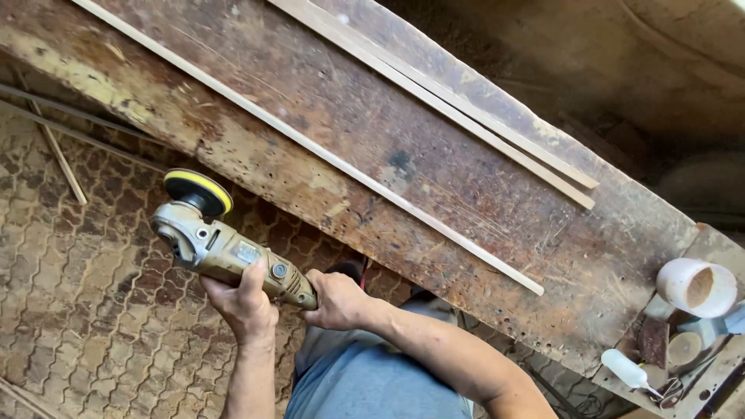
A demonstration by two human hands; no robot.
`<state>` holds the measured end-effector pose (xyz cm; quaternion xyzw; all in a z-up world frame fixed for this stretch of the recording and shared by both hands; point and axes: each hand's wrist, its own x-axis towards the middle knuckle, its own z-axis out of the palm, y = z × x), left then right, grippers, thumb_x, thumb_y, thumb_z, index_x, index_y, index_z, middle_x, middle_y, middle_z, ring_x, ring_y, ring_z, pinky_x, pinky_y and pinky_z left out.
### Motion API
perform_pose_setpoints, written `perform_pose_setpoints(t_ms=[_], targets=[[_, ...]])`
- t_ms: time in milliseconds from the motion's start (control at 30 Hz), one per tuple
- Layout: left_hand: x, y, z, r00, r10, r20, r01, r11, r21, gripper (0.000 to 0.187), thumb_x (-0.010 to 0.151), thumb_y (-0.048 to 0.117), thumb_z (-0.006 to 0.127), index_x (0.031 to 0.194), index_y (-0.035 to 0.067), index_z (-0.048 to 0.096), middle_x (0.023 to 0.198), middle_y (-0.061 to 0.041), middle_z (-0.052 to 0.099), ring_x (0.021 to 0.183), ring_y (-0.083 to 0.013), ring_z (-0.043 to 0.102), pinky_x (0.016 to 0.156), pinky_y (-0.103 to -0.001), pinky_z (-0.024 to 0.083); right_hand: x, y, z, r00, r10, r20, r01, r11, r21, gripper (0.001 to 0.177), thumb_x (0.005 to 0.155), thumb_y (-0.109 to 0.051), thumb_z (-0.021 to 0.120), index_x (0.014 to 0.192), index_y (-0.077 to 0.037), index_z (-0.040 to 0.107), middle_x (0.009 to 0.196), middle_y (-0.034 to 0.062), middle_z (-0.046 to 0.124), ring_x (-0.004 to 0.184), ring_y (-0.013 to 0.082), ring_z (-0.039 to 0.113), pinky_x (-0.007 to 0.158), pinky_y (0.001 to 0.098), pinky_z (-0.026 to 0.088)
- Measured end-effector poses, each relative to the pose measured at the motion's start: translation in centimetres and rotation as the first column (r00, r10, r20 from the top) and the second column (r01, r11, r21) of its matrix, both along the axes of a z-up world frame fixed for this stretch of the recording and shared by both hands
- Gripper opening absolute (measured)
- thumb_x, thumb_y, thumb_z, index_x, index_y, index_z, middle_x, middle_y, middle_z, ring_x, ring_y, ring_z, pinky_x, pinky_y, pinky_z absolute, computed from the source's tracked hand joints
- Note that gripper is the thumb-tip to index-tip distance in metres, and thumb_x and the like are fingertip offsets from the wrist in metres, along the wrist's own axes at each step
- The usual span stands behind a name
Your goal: Sanding thin wood strips using an angle grinder and applying glue.
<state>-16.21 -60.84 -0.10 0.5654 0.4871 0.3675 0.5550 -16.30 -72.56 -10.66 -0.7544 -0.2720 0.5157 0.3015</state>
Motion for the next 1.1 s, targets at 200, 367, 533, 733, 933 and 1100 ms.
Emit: perform_pose_setpoints(t_ms=[200, 367, 533, 733, 933, 1100], targets=[[-3.9, 5.0, 1.3, 0.961, -0.276, 0.038, 0.278, 0.952, -0.126, 0.070, 0.073, 0.023, 0.068, 0.137, 0.009, 0.043, 0.110, -0.004, 0.054, 0.089, -0.0166, 0.056, 0.083, -0.035, 0.056, 2.0, 2.2, 6.1, 0.986, -0.016, -0.169, 0.053, 0.975, 0.216, 0.039, 0.070, -0.029, 0.081, 0.094, -0.003, 0.064, 0.075, 0.0081, 0.068, 0.063, 0.0228, 0.064, 0.061, 0.0333, 0.055], [-3.5, 6.4, 2.2, 0.943, -0.269, 0.194, 0.295, 0.948, -0.120, 0.076, 0.075, 0.018, 0.070, 0.144, 0.008, 0.041, 0.105, -0.003, 0.054, 0.082, -0.0149, 0.056, 0.077, -0.033, 0.059, -0.2, 2.9, 6.0, 0.992, -0.081, 0.096, 0.069, 0.989, 0.128, 0.066, 0.076, -0.044, 0.081, 0.122, -0.008, 0.052, 0.097, 0.0144, 0.072, 0.081, 0.0325, 0.071, 0.071, 0.0402, 0.059], [-3.7, 7.5, 3.0, 0.937, -0.289, 0.194, 0.307, 0.949, -0.067, 0.059, 0.078, 0.021, 0.070, 0.132, 0.005, 0.052, 0.102, -0.003, 0.059, 0.079, -0.0154, 0.057, 0.071, -0.031, 0.055, 1.4, 4.0, 9.5, 0.991, -0.077, 0.112, 0.071, 0.996, 0.053, 0.090, 0.080, -0.022, 0.075, 0.157, -0.021, 0.028, 0.117, 0.0140, 0.074, 0.097, 0.0320, 0.075, 0.080, 0.0411, 0.064], [-4.8, 10.2, 0.0, 0.744, -0.291, 0.601, 0.560, 0.762, -0.325, 0.067, 0.085, 0.050, 0.073, 0.134, 0.009, 0.053, 0.116, -0.009, 0.053, 0.103, -0.0247, 0.054, 0.074, -0.042, 0.059, 3.8, 2.6, 10.3, 0.828, 0.031, -0.559, 0.194, 0.921, 0.337, 0.052, 0.075, -0.013, 0.074, 0.125, -0.004, 0.059, 0.078, 0.0006, 0.061, 0.063, 0.0122, 0.057, 0.058, 0.0247, 0.047], [-0.2, 10.8, -4.4, 0.600, -0.215, 0.771, 0.759, 0.457, -0.464, 0.071, 0.078, 0.037, 0.086, 0.130, -0.002, 0.058, 0.110, -0.016, 0.069, 0.095, -0.0281, 0.071, 0.083, -0.040, 0.062, 4.9, 0.5, 7.5, 0.693, -0.187, -0.697, 0.424, 0.887, 0.183, 0.057, 0.089, -0.025, 0.070, 0.139, -0.002, 0.056, 0.086, 0.0041, 0.067, 0.067, 0.0099, 0.062, 0.058, 0.0233, 0.052], [1.4, 13.8, -16.6, 0.966, -0.257, 0.012, 0.238, 0.873, -0.427, 0.052, 0.080, 0.018, 0.082, 0.127, 0.009, 0.059, 0.104, -0.008, 0.059, 0.089, -0.0234, 0.066, 0.073, -0.040, 0.063, 2.4, -8.5, 5.1, 0.888, -0.456, 0.050, 0.455, 0.890, 0.034, 0.062, 0.086, -0.034, 0.078, 0.144, -0.021, 0.059, 0.121, 0.0195, 0.073, 0.111, 0.0473, 0.066, 0.090, 0.0618, 0.055]])
